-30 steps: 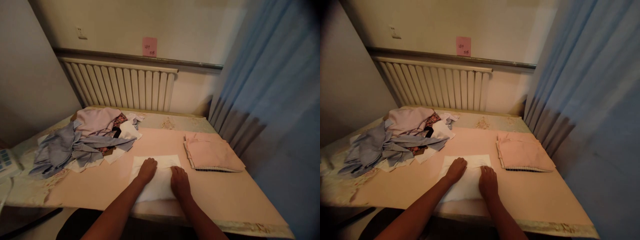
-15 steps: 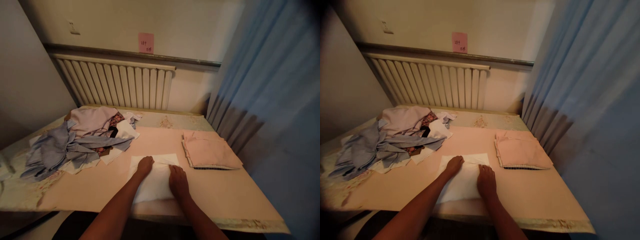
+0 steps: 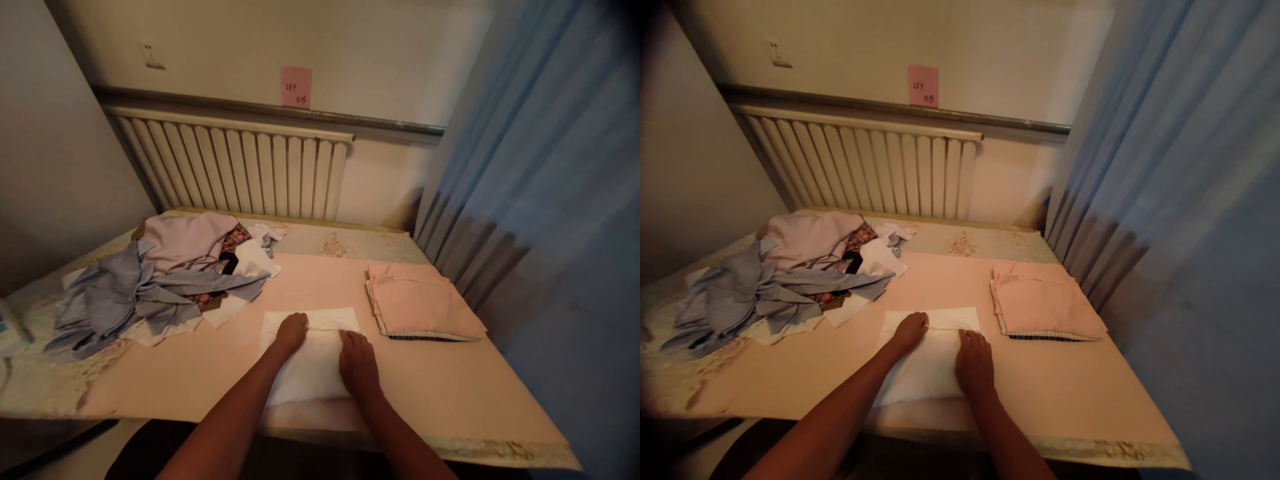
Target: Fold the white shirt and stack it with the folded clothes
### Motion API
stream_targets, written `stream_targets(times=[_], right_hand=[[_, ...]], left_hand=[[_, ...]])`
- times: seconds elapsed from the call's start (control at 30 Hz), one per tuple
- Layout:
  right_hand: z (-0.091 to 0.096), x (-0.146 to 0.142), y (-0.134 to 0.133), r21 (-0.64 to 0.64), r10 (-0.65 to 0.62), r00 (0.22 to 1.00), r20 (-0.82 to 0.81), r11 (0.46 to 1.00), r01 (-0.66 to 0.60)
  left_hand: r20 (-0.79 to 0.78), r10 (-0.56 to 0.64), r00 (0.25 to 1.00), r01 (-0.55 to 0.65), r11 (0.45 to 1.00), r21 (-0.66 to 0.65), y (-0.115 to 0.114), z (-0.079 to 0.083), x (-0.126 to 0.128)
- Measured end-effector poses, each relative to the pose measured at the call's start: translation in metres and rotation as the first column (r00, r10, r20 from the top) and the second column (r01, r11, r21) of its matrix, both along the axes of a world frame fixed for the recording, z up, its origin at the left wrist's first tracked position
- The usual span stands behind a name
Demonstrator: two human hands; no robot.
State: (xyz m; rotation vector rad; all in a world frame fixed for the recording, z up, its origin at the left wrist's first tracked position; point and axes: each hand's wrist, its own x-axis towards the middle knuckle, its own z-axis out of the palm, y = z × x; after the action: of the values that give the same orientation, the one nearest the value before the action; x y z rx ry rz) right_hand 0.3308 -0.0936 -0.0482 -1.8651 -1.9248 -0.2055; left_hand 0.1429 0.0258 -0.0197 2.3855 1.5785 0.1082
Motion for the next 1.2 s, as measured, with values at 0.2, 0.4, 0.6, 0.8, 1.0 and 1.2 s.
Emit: stream_targets(times=[0.2,0.4,0.6,0.8,1.0,1.2], right_hand=[[0.0,0.0,0.0,0.008,0.001,1.0,-0.01,1.0,-0.001],[-0.002,-0.001,0.0,0.015,0.0,1.0,-0.013,1.0,0.0],[-0.004,0.0,-0.001,0.049,0.013,1.0,-0.017,0.999,-0.013],[-0.008,0.003,-0.002,0.114,0.071,0.997,-0.033,0.991,-0.066],[-0.008,0.004,-0.004,0.133,0.266,0.964,0.015,0.955,-0.265],[-0.007,0.0,0.0,0.038,0.168,0.986,0.001,0.985,-0.168]], left_hand=[[-0.046,-0.017,0.999,0.022,0.993,0.114,-0.015,0.004,0.004],[-0.095,-0.074,0.993,0.094,0.968,0.231,-0.034,0.007,0.002],[-0.1,-0.125,0.987,0.148,0.949,0.277,-0.047,0.003,-0.002],[-0.049,-0.104,0.993,0.114,0.947,0.299,-0.06,-0.004,-0.005],[0.045,-0.091,0.995,0.072,0.946,0.315,-0.065,-0.01,-0.008],[0.11,-0.111,0.988,0.067,0.937,0.343,-0.067,-0.018,-0.013]])
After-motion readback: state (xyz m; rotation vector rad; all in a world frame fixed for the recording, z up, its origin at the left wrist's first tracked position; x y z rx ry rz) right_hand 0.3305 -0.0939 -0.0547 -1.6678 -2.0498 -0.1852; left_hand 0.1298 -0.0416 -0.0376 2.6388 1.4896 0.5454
